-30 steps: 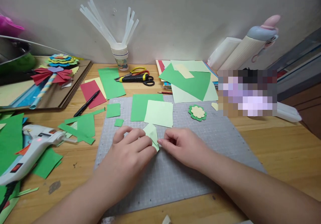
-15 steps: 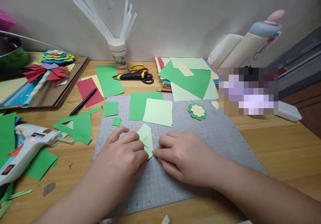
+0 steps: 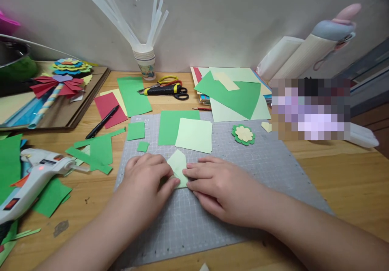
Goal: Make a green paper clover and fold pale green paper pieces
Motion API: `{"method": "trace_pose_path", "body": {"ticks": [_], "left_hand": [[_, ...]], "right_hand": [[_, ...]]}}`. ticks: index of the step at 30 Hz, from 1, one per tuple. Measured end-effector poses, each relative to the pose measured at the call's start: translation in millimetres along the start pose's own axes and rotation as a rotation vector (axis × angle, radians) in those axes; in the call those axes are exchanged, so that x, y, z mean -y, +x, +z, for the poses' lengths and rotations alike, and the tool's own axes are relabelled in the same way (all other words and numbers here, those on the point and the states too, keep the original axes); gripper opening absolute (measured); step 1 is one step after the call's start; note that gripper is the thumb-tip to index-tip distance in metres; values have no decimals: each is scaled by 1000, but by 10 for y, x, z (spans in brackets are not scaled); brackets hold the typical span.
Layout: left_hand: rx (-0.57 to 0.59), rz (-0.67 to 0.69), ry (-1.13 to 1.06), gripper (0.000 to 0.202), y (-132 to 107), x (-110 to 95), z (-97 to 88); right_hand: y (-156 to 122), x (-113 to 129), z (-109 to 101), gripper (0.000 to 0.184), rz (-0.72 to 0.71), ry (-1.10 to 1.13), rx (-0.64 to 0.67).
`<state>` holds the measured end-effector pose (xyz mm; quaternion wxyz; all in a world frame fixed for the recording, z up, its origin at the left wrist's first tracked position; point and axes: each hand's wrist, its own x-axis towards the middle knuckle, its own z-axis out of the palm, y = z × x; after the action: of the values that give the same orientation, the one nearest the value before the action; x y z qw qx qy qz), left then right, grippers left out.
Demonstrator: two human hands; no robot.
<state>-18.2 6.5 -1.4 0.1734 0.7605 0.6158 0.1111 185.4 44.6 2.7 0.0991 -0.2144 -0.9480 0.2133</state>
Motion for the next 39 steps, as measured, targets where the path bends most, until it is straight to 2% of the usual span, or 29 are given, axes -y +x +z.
{"method": "trace_pose_path", "body": {"ticks": [9, 15, 20, 39], "left_hand": [[8, -63, -32, 17, 51, 16, 44], [10, -77, -40, 17, 53, 23, 34], [-2, -96, -16, 17, 48, 40, -6], [-33, -92, 41, 18, 65, 56, 31]], "right_hand": [[-17, -13, 14, 24, -20, 0, -24], [-54, 20, 41, 30, -34, -97, 36], [-51, 48, 72, 32, -29, -121, 36], [-49, 36, 82, 31, -35, -124, 32]]}}
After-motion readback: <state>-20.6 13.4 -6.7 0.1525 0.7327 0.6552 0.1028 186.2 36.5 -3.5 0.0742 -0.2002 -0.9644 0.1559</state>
